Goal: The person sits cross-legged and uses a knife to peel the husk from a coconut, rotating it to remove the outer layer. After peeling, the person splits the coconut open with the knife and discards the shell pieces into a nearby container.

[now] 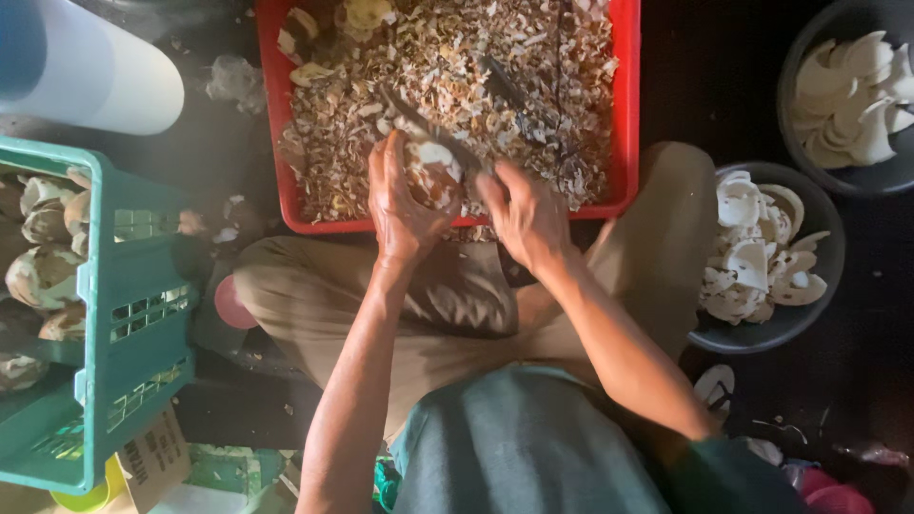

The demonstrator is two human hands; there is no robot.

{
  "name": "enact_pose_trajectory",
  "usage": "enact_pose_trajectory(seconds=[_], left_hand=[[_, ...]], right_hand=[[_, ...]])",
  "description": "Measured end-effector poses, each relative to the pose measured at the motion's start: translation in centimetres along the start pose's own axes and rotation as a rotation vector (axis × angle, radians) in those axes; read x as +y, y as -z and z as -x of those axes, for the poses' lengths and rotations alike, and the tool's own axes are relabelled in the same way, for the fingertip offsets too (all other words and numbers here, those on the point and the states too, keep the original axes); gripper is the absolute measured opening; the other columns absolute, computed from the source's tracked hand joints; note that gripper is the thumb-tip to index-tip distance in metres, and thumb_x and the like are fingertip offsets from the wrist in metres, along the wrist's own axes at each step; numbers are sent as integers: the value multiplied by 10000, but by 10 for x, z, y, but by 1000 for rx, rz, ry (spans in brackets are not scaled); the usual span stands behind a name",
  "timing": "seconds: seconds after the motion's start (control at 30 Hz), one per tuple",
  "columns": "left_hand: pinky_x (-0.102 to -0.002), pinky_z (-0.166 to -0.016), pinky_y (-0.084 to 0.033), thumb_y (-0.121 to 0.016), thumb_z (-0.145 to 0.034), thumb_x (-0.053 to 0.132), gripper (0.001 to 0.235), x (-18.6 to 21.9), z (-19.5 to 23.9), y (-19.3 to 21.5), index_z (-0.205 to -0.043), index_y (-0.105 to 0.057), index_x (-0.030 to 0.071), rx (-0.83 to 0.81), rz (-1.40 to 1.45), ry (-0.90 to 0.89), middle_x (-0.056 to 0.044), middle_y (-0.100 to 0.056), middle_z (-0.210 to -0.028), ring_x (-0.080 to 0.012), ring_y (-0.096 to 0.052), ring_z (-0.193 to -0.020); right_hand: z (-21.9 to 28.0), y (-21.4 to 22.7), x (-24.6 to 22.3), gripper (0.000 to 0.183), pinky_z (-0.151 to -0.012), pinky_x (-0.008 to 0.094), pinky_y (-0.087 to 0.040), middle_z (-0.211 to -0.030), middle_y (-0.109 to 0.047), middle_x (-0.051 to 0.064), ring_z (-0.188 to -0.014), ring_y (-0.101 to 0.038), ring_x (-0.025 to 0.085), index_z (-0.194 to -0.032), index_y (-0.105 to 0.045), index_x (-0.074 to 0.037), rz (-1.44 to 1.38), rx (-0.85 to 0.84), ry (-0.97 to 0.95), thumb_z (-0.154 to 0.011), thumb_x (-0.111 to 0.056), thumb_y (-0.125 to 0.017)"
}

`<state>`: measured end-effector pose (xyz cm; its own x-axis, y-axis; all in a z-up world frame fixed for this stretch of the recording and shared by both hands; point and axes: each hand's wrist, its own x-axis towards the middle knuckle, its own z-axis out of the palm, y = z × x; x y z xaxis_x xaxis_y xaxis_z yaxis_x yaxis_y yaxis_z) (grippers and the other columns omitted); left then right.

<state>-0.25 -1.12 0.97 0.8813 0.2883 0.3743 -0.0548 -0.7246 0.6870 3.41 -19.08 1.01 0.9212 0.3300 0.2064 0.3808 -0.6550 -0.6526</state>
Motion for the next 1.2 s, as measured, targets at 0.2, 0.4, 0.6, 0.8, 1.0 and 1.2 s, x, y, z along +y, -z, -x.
enact_pose_trajectory(seconds=[0.2, 0.4, 0.6, 0.8, 1.0, 1.2], left_hand=[[-426, -937, -568, -914, -658, 231, 958, -4, -4, 2, -1451, -426, 3, -47, 97, 123, -202, -543, -1276, -378, -624, -1155], [-422, -953, -567, -907, -742, 227, 917, -4, -2, -2, -1488, -420, 13, -36, 13, 107, -197, -535, -1330, -373, -615, -1193], [-437, -1044, -536, -912, -682, 211, 950, -11, 2, 1, -1474, -433, -5, -46, 104, 88, -214, -545, -1356, -387, -593, -1248], [-462, -1052, -510, -972, -607, 256, 1009, -22, -15, 8, -1435, -461, -15, -188, 110, 100, -213, -563, -1341, -342, -586, -1241], [-605, -1248, -152, -992, -597, 285, 1154, -41, -30, 31, -1546, -409, -17, -490, 291, -10, -200, -593, -1494, -364, -531, -1434], [-569, -1253, -283, -1018, -639, 381, 1220, -26, -17, 31, -1584, -336, 19, -210, -34, -163, -264, -407, -1586, -417, -372, -1497]], right_hand=[[5, 21, -4, 203, -578, 458, -543, -956, -728, 259, -694, -694, 401, -1119, -668, -18, 21, -9, 357, -1067, -170, -543], [25, 18, 4, 347, -605, 468, -525, -710, -675, 173, -688, -697, 358, -1074, -682, -46, -45, -144, -197, -1049, -375, -574], [21, 3, 20, 423, -605, 425, -539, -727, -705, 162, -678, -729, 303, -1118, -662, -25, -247, -175, -278, -1021, -424, -556], [21, 8, 31, 367, -596, 328, -530, -704, -654, 36, -645, -656, 120, -1063, -666, -59, -512, -268, -397, -1046, -406, -546], [19, 20, 30, 315, -486, 264, -416, -662, -563, -10, -532, -502, 68, -1000, -627, -58, -716, -238, -477, -1056, -356, -541], [18, 28, 37, 314, -495, 263, -434, -673, -565, -16, -546, -510, 70, -977, -628, -56, -700, -242, -426, -1056, -351, -553]])
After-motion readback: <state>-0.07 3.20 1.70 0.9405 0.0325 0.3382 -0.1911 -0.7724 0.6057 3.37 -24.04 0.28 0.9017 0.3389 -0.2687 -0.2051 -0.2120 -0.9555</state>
